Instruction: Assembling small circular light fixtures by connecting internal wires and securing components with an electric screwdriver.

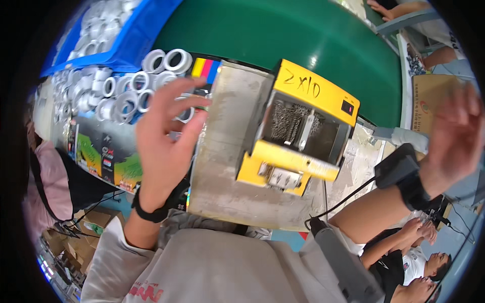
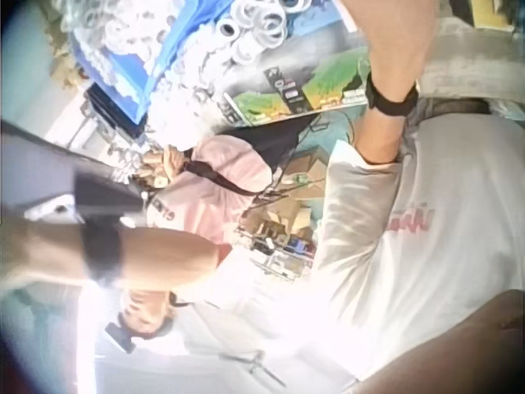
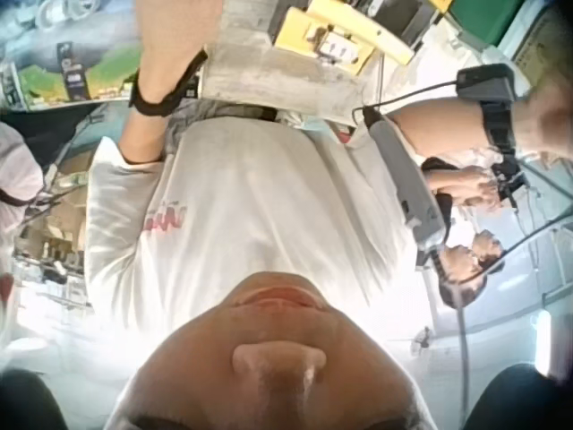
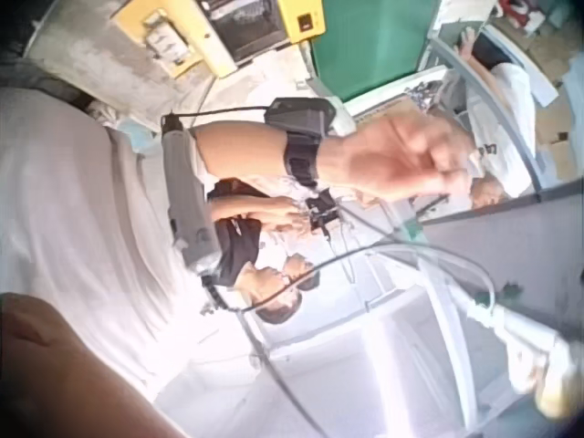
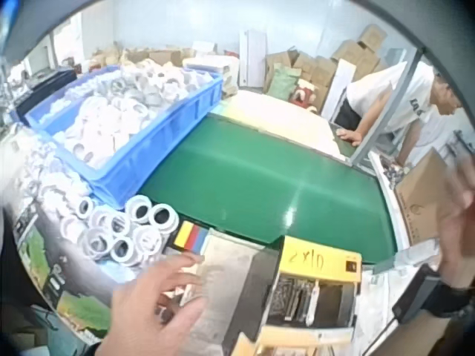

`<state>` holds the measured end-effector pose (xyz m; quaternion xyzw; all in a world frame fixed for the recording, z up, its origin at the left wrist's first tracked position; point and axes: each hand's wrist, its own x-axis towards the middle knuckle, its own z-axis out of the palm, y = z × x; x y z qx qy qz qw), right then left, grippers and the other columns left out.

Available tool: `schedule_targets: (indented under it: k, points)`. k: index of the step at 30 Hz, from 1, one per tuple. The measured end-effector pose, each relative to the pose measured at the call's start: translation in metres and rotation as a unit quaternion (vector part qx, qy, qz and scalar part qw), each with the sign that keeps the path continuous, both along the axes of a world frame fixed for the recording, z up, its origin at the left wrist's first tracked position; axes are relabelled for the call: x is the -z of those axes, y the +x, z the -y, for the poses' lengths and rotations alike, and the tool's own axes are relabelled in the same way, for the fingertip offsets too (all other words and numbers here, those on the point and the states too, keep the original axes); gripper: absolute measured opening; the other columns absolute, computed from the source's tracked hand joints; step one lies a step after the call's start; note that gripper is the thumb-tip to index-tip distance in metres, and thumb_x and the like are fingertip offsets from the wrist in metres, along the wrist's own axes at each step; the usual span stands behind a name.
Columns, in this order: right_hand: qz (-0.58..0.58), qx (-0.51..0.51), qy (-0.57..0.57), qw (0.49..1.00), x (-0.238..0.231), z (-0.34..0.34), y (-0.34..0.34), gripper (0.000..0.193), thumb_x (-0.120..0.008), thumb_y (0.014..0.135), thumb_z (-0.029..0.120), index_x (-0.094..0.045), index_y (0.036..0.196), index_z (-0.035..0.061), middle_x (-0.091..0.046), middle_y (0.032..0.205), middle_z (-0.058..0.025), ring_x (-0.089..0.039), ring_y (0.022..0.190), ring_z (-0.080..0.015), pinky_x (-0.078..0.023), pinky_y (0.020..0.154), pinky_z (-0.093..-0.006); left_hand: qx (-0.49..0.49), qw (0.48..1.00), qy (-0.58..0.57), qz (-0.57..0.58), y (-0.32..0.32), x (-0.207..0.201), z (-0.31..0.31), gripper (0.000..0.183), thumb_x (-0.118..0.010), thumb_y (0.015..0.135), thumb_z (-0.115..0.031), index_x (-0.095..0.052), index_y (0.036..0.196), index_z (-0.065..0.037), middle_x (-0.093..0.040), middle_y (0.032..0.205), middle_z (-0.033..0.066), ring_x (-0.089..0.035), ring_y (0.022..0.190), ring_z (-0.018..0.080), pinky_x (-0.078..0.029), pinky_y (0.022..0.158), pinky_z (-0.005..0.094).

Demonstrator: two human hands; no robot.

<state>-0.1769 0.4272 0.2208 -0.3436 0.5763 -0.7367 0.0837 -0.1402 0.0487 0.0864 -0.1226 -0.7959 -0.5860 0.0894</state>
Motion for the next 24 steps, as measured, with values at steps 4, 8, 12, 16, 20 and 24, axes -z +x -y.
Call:
schedule_targets:
  k: [4, 8, 12, 16, 20, 24]
  points:
    - [-0.022, 0.27, 0.106, 0.957, 0.019, 0.048, 0.053, 0.037, -0.048, 0.094, 0.02, -0.049, 0.123, -0.003, -0.051, 0.1, -0.0078, -0.05, 0.083, -0.0162, -0.041, 0.071, -0.0272, 0.052, 0.982, 0.13, 0.131, 0.031, 0.024, 0.03, 0.033, -0.062, 0.08, -0.001, -0.053, 0.112, -0.001, -0.064, 0.105, 0.0094, -0.067, 0.084, 0.0161, -0.048, 0.05, 0.0224]
    - [0.035, 0.304, 0.049, 0.951, 0.033, 0.06, 0.079, 0.036, -0.05, 0.095, 0.02, -0.049, 0.124, -0.0026, -0.055, 0.108, -0.0109, -0.054, 0.097, -0.0187, -0.044, 0.083, -0.0324, 0.037, 0.936, 0.231, 0.264, 0.069, 0.046, 0.08, 0.016, -0.058, 0.084, -0.012, -0.062, 0.096, -0.002, -0.066, 0.084, 0.0088, -0.063, 0.07, 0.0143, -0.047, 0.054, 0.0253]
    - [0.039, 0.376, 0.015, 0.926, 0.036, 0.045, 0.152, 0.04, -0.052, 0.095, 0.027, -0.048, 0.125, 0.0002, -0.059, 0.113, -0.0103, -0.055, 0.109, -0.023, -0.043, 0.094, -0.0365, -0.055, 0.998, 0.008, -0.042, 0.091, 0.063, 0.069, 0.009, -0.06, 0.08, -0.008, -0.064, 0.087, -0.003, -0.062, 0.08, 0.0156, -0.062, 0.071, 0.0306, -0.048, 0.063, 0.0364]
    - [0.024, 0.366, -0.016, 0.93, 0.036, 0.079, 0.179, 0.045, -0.05, 0.095, 0.035, -0.047, 0.124, 0.0012, -0.059, 0.112, -0.0116, -0.056, 0.106, -0.0236, -0.043, 0.085, -0.0324, -0.099, 0.986, -0.07, -0.11, 0.116, 0.05, 0.093, 0.016, -0.06, 0.078, -0.005, -0.059, 0.094, -0.006, -0.062, 0.093, 0.012, -0.06, 0.083, 0.0325, -0.048, 0.069, 0.0402]
    - [-0.003, 0.371, -0.048, 0.927, 0.036, 0.075, 0.197, 0.046, -0.047, 0.095, 0.038, -0.047, 0.123, 0.0011, -0.059, 0.112, -0.0129, -0.056, 0.106, -0.0251, -0.043, 0.085, -0.0337, -0.102, 0.974, -0.132, -0.153, 0.117, 0.05, 0.096, 0.019, -0.062, 0.076, -0.006, -0.06, 0.095, -0.004, -0.062, 0.101, 0.0097, -0.06, 0.091, 0.0311, -0.047, 0.077, 0.0405]
    - [-0.02, 0.376, -0.091, 0.922, 0.021, 0.078, 0.216, 0.049, -0.046, 0.094, 0.041, -0.05, 0.119, -0.0013, -0.059, 0.111, -0.0156, -0.056, 0.108, -0.0281, -0.044, 0.089, -0.0373, -0.107, 0.971, -0.153, -0.151, 0.124, 0.059, 0.099, 0.023, -0.064, 0.074, -0.006, -0.061, 0.096, -0.004, -0.061, 0.104, 0.0103, -0.06, 0.094, 0.0307, -0.047, 0.079, 0.0394]
